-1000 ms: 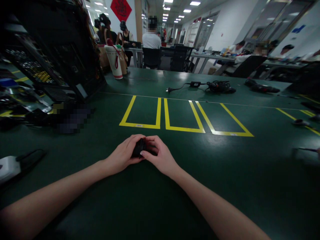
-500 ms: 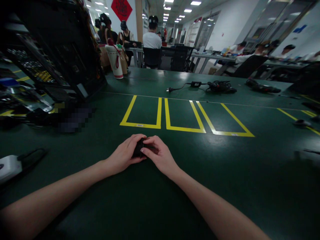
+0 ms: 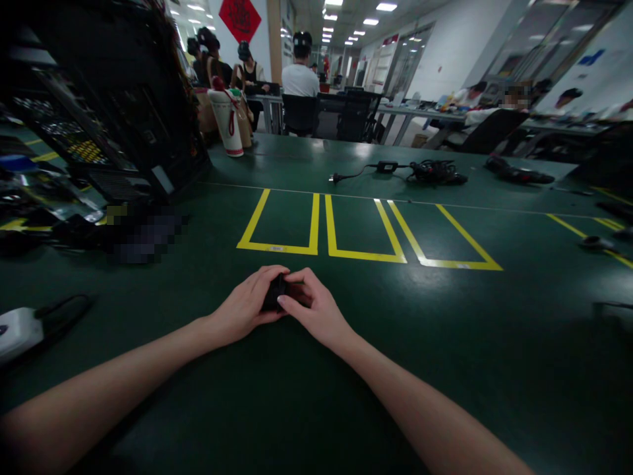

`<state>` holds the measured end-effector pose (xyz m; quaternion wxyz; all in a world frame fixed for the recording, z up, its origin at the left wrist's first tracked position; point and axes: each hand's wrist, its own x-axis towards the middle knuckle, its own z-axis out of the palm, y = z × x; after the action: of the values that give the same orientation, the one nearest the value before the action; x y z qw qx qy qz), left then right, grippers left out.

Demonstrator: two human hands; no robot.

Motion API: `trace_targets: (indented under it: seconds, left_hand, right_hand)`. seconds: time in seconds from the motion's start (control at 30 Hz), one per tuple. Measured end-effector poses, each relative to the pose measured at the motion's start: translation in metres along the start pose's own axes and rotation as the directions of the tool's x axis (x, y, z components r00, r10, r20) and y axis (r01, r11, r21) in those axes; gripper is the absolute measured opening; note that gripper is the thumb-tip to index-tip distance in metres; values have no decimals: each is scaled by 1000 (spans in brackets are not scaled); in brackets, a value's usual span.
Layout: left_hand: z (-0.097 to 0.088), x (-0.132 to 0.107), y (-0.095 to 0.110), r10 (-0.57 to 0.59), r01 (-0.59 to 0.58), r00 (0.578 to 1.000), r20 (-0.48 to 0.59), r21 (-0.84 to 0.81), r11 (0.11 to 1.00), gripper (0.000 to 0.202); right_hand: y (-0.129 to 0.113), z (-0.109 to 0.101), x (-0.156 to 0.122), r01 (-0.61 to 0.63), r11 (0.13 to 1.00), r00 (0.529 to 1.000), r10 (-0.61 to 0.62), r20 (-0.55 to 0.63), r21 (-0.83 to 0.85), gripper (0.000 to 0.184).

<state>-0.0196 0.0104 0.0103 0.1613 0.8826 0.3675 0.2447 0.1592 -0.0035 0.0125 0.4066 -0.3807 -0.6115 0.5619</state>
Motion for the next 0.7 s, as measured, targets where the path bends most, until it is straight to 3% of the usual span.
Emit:
trace_targets:
  seconds: [0.13, 0.33, 0.53, 0.7]
  left_hand:
    - [0, 0, 0, 5, -5, 1000, -2, 6, 1000, 62]
    - [-1, 0, 0, -8, 8, 1000, 2, -5, 1000, 61]
    - [-4, 1, 3, -8, 8, 1000, 17, -4, 1000, 61]
    - [-3, 1, 3, -2, 2, 1000, 12, -3, 1000, 61]
  right_hand:
    - [1, 0, 0, 30, 999, 999, -32, -33, -36, 16]
    - [-4, 0, 0, -19, 988, 999, 11, -53, -152, 29]
    - [-2, -1, -1, 61, 984, 998, -65, -14, -169, 25]
    - [4, 1, -1, 84, 988, 994, -92, -54, -127, 14]
